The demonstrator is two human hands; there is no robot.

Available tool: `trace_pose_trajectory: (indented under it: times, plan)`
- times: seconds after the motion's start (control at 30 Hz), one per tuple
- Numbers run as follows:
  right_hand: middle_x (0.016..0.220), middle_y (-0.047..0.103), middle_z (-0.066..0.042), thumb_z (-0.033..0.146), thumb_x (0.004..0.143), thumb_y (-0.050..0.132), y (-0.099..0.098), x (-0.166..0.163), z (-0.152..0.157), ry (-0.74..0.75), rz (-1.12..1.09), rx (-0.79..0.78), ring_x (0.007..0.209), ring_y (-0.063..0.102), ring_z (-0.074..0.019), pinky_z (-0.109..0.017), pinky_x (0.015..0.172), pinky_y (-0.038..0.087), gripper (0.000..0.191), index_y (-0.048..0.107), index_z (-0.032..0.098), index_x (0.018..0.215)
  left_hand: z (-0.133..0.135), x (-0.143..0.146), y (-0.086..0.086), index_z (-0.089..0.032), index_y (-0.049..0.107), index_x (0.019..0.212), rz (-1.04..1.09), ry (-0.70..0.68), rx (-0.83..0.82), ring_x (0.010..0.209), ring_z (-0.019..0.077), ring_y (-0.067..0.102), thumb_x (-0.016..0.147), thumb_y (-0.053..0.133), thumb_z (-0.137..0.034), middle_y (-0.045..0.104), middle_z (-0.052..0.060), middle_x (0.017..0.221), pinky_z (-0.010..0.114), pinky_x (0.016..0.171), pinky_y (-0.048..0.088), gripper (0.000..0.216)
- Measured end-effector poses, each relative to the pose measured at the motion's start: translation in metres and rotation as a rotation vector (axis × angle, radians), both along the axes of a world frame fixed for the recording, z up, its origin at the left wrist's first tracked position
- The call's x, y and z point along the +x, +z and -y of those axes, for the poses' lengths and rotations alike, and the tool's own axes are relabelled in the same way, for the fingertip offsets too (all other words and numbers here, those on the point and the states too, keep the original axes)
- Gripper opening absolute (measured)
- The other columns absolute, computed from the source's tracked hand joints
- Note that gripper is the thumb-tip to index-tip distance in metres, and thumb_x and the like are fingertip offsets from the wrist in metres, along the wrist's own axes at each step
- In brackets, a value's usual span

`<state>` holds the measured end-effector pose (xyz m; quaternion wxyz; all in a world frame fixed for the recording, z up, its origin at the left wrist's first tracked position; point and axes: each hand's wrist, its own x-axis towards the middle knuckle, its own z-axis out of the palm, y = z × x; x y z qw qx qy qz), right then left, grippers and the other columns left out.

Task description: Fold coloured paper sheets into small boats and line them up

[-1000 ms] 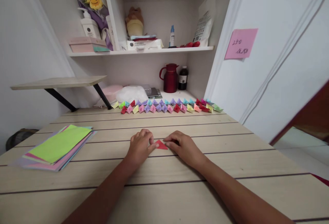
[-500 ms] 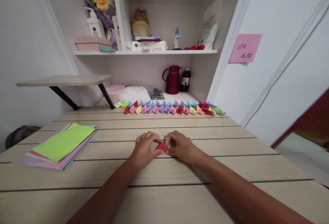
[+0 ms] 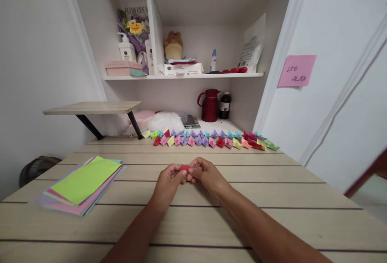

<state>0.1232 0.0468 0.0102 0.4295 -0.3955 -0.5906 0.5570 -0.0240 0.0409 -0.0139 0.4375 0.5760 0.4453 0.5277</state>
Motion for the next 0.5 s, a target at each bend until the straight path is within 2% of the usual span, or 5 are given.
trace_pose_trajectory:
  times: [0.17, 0.23, 0.3, 0.4, 0.5]
  plan:
    - [0.057, 0.055, 0.004, 0.051, 0.07, 0.073, -0.008, 0.0, -0.002, -0.074, -0.028, 0.02, 0.057, 0.049, -0.0111, -0.027, 0.059, 0.035, 0.04, 0.048, 0.019, 0.068, -0.002, -0.004, 0.001, -0.016, 0.062, 0.067, 0.0, -0.005, -0.034, 0.052, 0.0115, 0.052, 0.077, 0.06, -0.038, 0.057, -0.002, 0.051, 0.023, 0.055, 0.038, 0.024]
    - [0.056, 0.057, 0.004, 0.048, 0.067, 0.076, -0.01, 0.004, 0.002, -0.096, -0.043, -0.009, 0.053, 0.048, -0.0107, -0.025, 0.055, 0.034, 0.04, 0.047, 0.019, 0.068, -0.002, -0.003, 0.001, -0.016, 0.061, 0.066, 0.001, -0.032, -0.048, 0.051, 0.0113, 0.052, 0.078, 0.059, -0.038, 0.057, -0.002, 0.052, 0.023, 0.054, 0.038, 0.025]
    - [0.059, 0.062, 0.002, 0.043, 0.063, 0.08, -0.009, 0.007, 0.007, -0.094, -0.085, -0.058, 0.052, 0.051, -0.0112, -0.025, 0.052, 0.033, 0.042, 0.047, 0.02, 0.075, 0.0, 0.0, 0.002, -0.016, 0.059, 0.07, 0.015, -0.05, -0.06, 0.051, 0.0113, 0.053, 0.078, 0.059, -0.036, 0.059, -0.001, 0.057, 0.023, 0.054, 0.04, 0.021]
    - [0.064, 0.066, 0.002, 0.039, 0.061, 0.082, -0.004, 0.011, 0.013, -0.101, -0.152, -0.114, 0.051, 0.053, -0.0113, -0.024, 0.051, 0.035, 0.046, 0.048, 0.022, 0.087, 0.003, 0.003, 0.005, -0.018, 0.054, 0.088, 0.083, -0.067, -0.059, 0.055, 0.0111, 0.054, 0.077, 0.061, -0.034, 0.063, 0.0, 0.071, 0.024, 0.056, 0.044, 0.02]
    - [0.064, 0.065, 0.001, 0.041, 0.063, 0.08, 0.0, 0.015, 0.014, -0.104, -0.204, -0.13, 0.051, 0.053, -0.0105, -0.025, 0.052, 0.037, 0.042, 0.052, 0.02, 0.087, 0.008, 0.005, 0.01, -0.019, 0.052, 0.096, 0.146, -0.15, -0.049, 0.06, 0.0106, 0.056, 0.076, 0.062, -0.03, 0.065, 0.002, 0.083, 0.024, 0.06, 0.046, 0.025]
